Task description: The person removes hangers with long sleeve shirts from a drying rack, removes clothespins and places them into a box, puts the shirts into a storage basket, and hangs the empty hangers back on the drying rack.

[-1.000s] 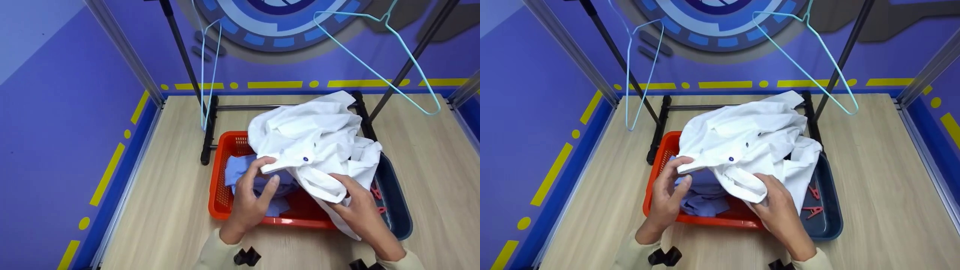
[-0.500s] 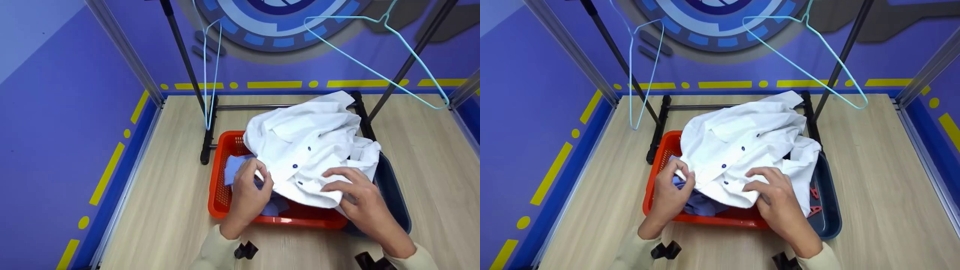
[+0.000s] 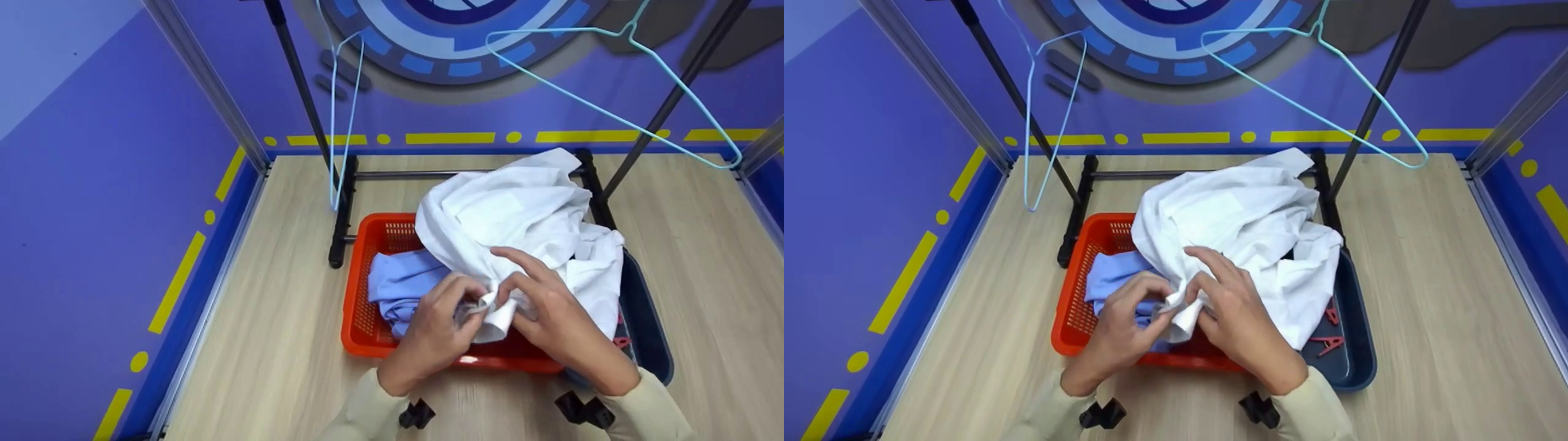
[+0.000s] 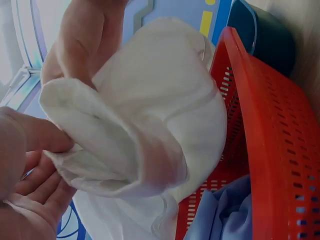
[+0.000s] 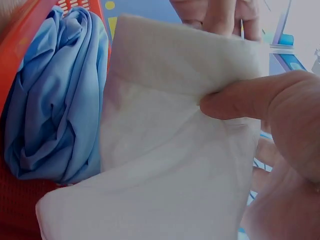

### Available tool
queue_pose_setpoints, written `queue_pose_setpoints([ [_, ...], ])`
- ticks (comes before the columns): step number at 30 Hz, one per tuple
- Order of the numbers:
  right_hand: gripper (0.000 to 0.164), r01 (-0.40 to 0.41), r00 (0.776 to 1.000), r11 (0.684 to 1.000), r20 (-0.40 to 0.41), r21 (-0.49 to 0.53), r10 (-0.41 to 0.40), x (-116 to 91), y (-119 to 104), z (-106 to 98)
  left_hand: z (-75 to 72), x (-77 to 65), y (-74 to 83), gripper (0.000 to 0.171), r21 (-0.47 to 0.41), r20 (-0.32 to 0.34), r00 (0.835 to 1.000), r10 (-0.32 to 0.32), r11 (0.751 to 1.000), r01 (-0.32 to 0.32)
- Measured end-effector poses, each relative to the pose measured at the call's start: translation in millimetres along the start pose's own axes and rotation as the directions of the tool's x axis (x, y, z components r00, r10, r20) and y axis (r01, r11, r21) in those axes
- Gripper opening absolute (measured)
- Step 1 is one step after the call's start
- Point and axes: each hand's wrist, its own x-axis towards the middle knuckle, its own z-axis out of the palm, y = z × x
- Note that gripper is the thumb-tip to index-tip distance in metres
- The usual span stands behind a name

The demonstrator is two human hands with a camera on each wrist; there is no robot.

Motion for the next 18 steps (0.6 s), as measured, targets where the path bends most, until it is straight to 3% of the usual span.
queue_pose_setpoints([
  [6,0.048,0.089,0.996,0.996,-0.035,0.017,-0.088,2,2,6,0.0,-0.9,-1.2,0.01,-0.032,0.032,0.996,0.084,0.996,-0.083],
  [10,0.038,0.137,0.986,0.99,-0.091,-0.042,-0.14,3,5,10,-1.6,-3.4,-3.7,0.015,-0.056,0.018,0.993,0.118,0.992,-0.117],
  [14,0.032,0.056,0.989,0.997,-0.137,-0.045,-0.062,3,5,12,1.1,-8.8,-4.8,0.045,-0.049,0.06,0.995,0.082,0.996,-0.079],
  [18,0.031,-0.021,0.989,0.999,-0.144,-0.028,0.017,2,1,14,8.1,-12.4,-6.2,0.066,0.063,0.062,0.997,0.04,0.997,-0.044],
])
